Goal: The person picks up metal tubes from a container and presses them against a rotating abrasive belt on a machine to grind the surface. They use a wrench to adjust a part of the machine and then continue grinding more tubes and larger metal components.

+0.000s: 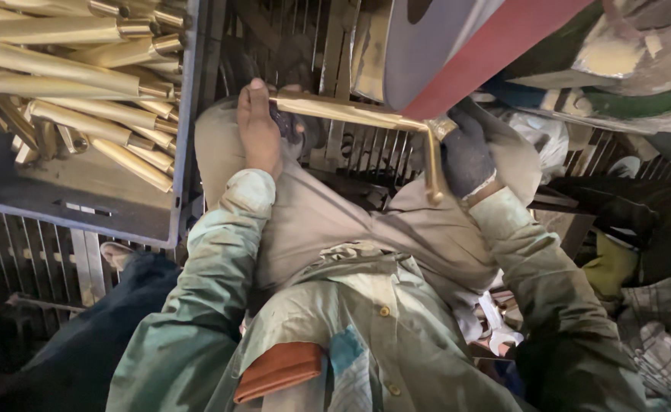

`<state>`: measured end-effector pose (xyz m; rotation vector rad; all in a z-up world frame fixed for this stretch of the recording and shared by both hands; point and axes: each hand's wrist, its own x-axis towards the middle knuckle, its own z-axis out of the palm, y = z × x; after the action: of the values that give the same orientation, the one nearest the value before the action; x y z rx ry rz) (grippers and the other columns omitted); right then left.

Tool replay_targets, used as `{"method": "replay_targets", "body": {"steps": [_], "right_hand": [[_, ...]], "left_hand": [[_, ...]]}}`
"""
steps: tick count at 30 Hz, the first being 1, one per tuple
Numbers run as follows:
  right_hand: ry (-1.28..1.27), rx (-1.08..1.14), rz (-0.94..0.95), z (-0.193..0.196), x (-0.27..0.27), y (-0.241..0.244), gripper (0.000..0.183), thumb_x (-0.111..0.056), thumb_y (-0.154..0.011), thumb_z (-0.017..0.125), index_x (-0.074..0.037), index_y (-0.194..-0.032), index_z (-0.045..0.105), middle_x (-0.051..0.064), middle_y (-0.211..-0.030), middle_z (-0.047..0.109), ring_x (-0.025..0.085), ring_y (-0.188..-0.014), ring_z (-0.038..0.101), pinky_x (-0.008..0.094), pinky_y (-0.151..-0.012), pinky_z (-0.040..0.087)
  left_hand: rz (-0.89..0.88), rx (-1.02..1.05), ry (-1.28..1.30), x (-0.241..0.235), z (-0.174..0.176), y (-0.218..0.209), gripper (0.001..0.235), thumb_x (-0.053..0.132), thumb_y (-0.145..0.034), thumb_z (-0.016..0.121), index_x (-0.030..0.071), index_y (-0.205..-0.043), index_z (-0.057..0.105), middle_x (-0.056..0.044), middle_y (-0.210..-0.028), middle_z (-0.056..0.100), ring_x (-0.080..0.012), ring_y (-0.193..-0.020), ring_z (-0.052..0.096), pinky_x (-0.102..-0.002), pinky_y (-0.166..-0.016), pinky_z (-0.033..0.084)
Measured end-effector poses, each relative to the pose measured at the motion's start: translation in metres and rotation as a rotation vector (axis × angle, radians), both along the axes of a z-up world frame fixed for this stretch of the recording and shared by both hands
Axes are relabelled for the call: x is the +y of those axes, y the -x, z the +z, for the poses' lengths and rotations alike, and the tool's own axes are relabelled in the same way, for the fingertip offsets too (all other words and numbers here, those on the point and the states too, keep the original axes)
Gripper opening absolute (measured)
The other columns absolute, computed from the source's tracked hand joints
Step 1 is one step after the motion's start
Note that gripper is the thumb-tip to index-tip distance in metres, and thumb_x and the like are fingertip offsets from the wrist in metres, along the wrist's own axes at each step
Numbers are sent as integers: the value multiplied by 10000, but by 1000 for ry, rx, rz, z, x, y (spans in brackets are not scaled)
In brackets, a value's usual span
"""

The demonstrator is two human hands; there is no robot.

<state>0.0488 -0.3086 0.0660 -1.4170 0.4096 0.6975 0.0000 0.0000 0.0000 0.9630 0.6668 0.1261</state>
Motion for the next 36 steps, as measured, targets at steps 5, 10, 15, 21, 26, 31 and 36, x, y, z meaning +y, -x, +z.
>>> {"method": "replay_targets", "body": {"steps": [5, 10, 15, 21, 26, 31, 36], "right_hand": [[-146, 100, -117, 4, 0, -8, 351, -161, -1021, 646, -18, -1337, 595, 89, -1053, 676, 187, -874, 663, 324, -751, 573], [-232, 44, -196, 44, 7, 12, 351, -174, -1029, 630, -29, -1346, 595, 96, -1018, 664, 188, -817, 656, 322, -690, 577], [-132, -311, -84, 70, 14, 83, 396, -126, -1012, 612, -39, -1389, 525, 89, -1027, 651, 175, -816, 648, 307, -595, 554], [55, -578, 66, 71, -8, 112, 472, -87, -996, 665, -32, -1426, 478, 104, -1128, 661, 156, -912, 630, 280, -755, 533], [98, -675, 23, 68, -9, 120, 418, -98, -1045, 651, -30, -1430, 506, 59, -1253, 590, 140, -1114, 604, 282, -968, 521], [21, -391, -248, 60, 8, 124, 365, -157, -1046, 621, -52, -1390, 555, 30, -1271, 649, 129, -1158, 597, 295, -965, 508], [1006, -1216, 886, 72, -1, 142, 315, -221, -940, 637, -305, -1242, 606, 9, -1232, 678, 212, -1176, 634, 376, -1044, 481]], "left_hand": [[4, -40, -39, -4, -1, 3, 341, 367, -1119, 471, 45, -1025, 533, -211, -979, 761, -223, -658, 666, -338, -518, 540], [9, -155, 103, -3, 14, 9, 322, 374, -1092, 471, 55, -1088, 512, -231, -1071, 731, -323, -942, 763, -350, -585, 574], [-24, -195, 227, -10, 27, 22, 327, 386, -1088, 470, 64, -1117, 522, -239, -1088, 722, -357, -984, 756, -350, -604, 563], [-2, -181, 347, -17, 43, 35, 374, 419, -1085, 466, 50, -1105, 523, -260, -1133, 716, -381, -1071, 748, -357, -657, 577], [37, -351, 255, -25, 74, 53, 392, 448, -1096, 479, 58, -1113, 518, -257, -1158, 702, -368, -1107, 730, -332, -640, 551], [-54, -464, -5, -48, 113, 65, 363, 439, -1094, 519, 80, -1144, 522, -206, -1258, 691, -300, -1147, 718, -300, -654, 554], [-275, -404, -577, -104, 134, 76, 243, 254, -1046, 646, 68, -1202, 632, -98, -1187, 757, -183, -1040, 763, -327, -890, 625]]}}
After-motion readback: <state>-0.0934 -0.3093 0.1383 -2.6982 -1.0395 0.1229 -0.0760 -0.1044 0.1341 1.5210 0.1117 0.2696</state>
